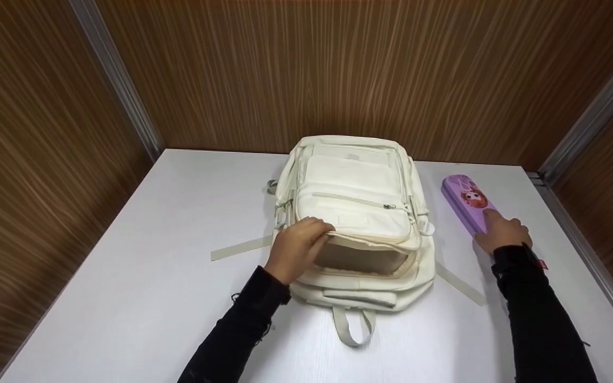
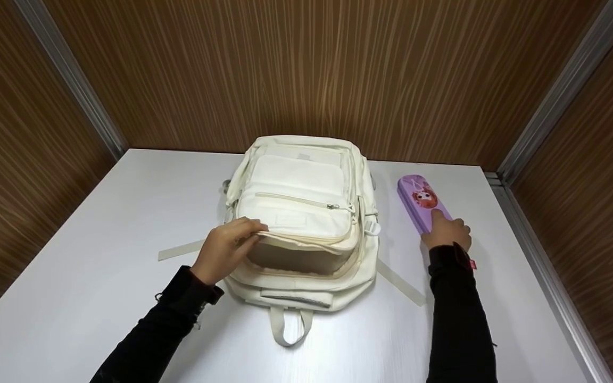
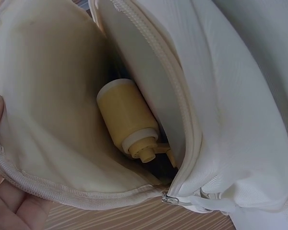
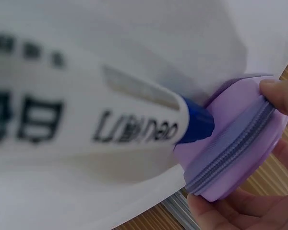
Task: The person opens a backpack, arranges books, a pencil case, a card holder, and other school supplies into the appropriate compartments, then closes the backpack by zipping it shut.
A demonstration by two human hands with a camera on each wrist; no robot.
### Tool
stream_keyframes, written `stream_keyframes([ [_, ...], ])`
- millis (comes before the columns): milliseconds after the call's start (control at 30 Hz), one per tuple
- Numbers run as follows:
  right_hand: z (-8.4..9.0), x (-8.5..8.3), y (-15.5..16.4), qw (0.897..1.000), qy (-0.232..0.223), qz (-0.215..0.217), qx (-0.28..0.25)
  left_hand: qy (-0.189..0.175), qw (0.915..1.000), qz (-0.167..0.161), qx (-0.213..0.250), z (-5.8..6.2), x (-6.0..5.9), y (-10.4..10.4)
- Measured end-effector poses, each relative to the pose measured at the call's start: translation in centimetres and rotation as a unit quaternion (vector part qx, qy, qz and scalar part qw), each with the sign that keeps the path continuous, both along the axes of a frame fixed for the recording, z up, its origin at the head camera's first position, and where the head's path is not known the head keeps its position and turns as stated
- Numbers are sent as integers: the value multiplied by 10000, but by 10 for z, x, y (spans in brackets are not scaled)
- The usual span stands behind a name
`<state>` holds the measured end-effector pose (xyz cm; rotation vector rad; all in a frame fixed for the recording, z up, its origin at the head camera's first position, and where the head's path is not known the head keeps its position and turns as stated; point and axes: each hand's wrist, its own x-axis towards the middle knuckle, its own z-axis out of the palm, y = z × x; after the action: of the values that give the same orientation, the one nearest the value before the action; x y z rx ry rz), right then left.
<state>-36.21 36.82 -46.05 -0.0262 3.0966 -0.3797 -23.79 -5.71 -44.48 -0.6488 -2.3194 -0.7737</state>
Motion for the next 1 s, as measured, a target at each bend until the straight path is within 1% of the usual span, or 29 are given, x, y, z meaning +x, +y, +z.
stream_keyframes([
  [133, 2, 0, 2, 9998, 27, -25, 196, -25, 10000, 43, 45, 0, -1, 0],
  [267, 5, 2, 3, 9994, 222, -114, 246, -60, 9999, 87, 105, 2, -4, 0],
  [400, 11, 6, 1, 9988, 476, -17, 76, -89, 9996, 142, 238, 4, -6, 0],
  [567, 26, 15, -7, 9954, 914, 246, -138, -178, 9987, 279, 396, 10, -9, 0],
  [733, 41, 34, -17, 9883, 1421, 505, -212, -389, 9971, 408, 512, 12, -11, 0],
  [1000, 58, 78, -23, 9814, 1714, 830, -249, -555, 9952, 511, 620, 16, -15, 2],
])
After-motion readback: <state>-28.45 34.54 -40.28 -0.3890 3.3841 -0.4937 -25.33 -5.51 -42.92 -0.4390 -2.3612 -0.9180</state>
